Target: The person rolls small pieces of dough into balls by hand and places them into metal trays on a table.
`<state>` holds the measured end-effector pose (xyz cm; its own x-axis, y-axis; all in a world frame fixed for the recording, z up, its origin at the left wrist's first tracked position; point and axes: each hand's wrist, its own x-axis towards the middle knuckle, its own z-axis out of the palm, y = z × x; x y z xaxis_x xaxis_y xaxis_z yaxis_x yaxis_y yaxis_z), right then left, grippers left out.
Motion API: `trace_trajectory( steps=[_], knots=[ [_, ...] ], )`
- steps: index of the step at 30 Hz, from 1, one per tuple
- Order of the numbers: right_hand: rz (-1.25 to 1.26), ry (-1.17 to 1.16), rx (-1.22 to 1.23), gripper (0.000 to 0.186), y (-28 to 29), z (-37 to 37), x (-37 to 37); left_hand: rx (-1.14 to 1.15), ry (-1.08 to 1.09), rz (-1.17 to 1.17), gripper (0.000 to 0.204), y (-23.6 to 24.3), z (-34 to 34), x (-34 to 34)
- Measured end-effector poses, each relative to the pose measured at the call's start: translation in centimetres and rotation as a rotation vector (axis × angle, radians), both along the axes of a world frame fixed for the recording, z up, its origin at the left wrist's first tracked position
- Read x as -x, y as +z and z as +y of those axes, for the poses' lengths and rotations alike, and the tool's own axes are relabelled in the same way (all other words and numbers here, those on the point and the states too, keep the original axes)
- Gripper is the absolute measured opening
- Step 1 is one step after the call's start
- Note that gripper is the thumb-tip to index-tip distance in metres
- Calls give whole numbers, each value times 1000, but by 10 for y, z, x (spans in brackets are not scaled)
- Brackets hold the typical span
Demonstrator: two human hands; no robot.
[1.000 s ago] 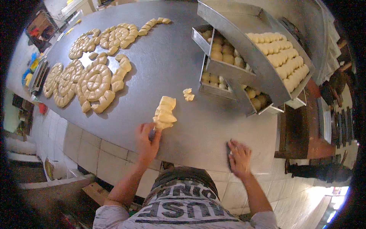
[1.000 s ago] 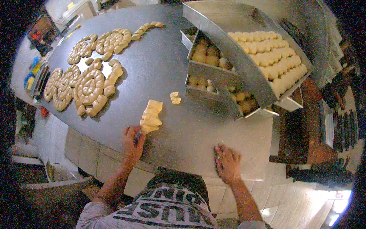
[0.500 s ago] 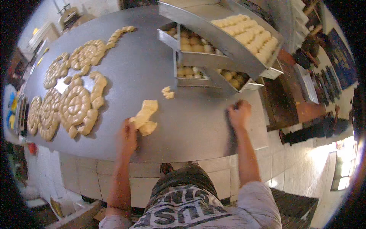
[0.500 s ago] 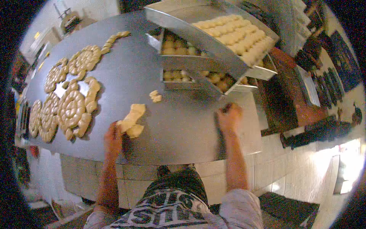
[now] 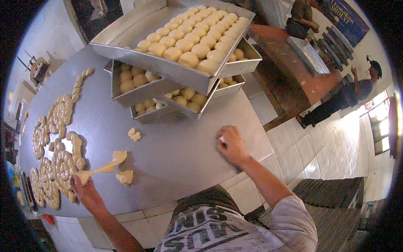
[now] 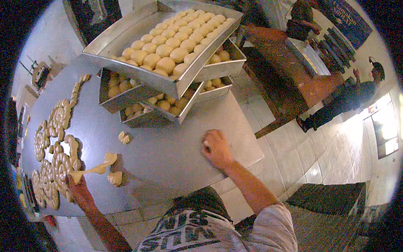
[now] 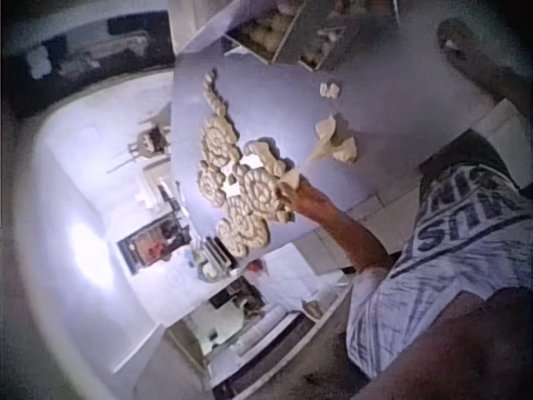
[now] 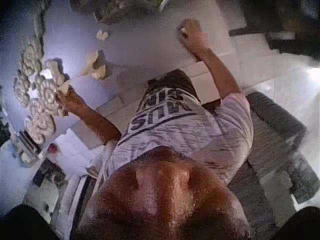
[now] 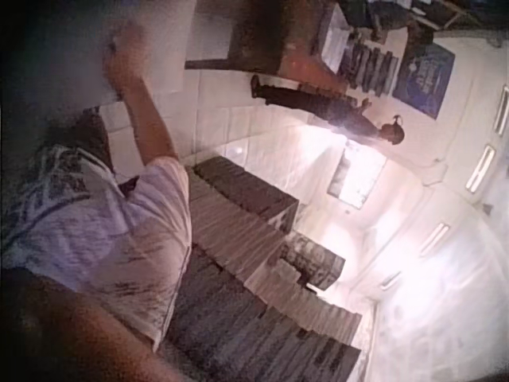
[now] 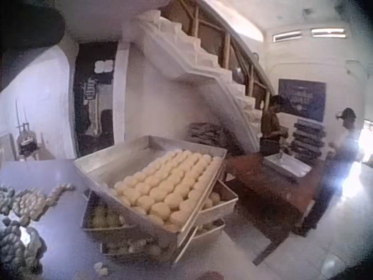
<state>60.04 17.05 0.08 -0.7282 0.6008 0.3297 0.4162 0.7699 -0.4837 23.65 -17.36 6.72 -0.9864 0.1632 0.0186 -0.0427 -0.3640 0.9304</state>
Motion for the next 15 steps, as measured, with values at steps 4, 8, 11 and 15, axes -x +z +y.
trace_trajectory(
  steps=[4,8,11,15],
  knots=[
    [-165,-380,8,28,28,44,27,132,-196,171,52,-7,12,41],
    [-161,3,54,40,32,16,-21,-57,-2,167,53,60,64,-15],
    [-169,-87,418,30,73,70,-53,-31,139,236,49,104,86,-36],
    [663,307,877,41,203,116,-5,576,65,541,43,118,86,-56]
  ],
)
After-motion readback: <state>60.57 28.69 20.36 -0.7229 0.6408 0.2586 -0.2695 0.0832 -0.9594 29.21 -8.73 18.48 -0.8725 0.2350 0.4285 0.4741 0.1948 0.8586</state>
